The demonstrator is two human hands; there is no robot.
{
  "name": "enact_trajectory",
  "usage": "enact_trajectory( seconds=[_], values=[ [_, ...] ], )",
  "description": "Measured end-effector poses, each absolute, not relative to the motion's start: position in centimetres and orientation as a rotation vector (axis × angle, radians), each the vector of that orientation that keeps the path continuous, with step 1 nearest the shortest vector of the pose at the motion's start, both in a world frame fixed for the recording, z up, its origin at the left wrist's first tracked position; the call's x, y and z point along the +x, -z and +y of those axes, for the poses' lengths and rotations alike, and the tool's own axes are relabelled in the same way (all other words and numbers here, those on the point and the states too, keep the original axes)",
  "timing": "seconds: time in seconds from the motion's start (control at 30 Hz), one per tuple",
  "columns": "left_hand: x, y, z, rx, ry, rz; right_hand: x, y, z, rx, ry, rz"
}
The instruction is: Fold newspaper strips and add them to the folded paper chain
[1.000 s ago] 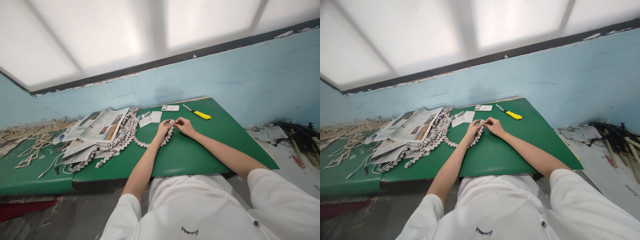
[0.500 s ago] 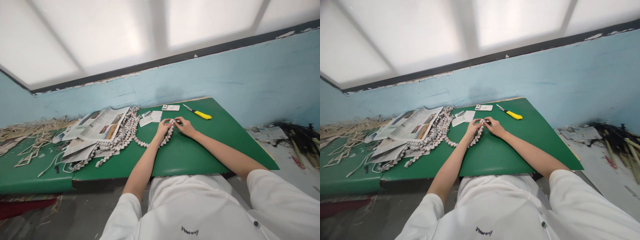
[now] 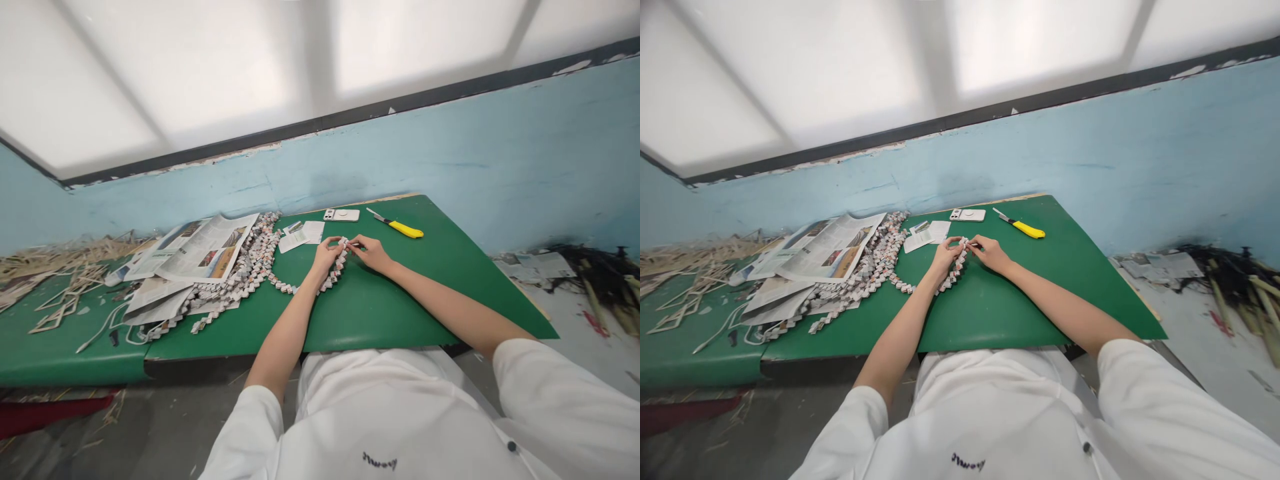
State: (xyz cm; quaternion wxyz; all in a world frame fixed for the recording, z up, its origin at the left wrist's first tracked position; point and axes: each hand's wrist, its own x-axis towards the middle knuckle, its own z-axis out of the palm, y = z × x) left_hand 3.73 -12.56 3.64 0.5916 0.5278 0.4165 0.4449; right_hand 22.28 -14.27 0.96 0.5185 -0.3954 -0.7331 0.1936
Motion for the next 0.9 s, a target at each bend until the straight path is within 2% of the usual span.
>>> enact_trajectory(
  seconds=[0.3, 0.9],
  values=[
    [3.8, -3.2, -12.5, 1.319, -1.0, 0.933, 22.9, -0.9, -14.0, -0.938, -0.528, -1.717],
    [3.9, -3.8, -12.9, 1.078, -0.938, 0.894, 22.0, -2.3, -14.7, -1.002, -0.673, -1.504]
  ],
)
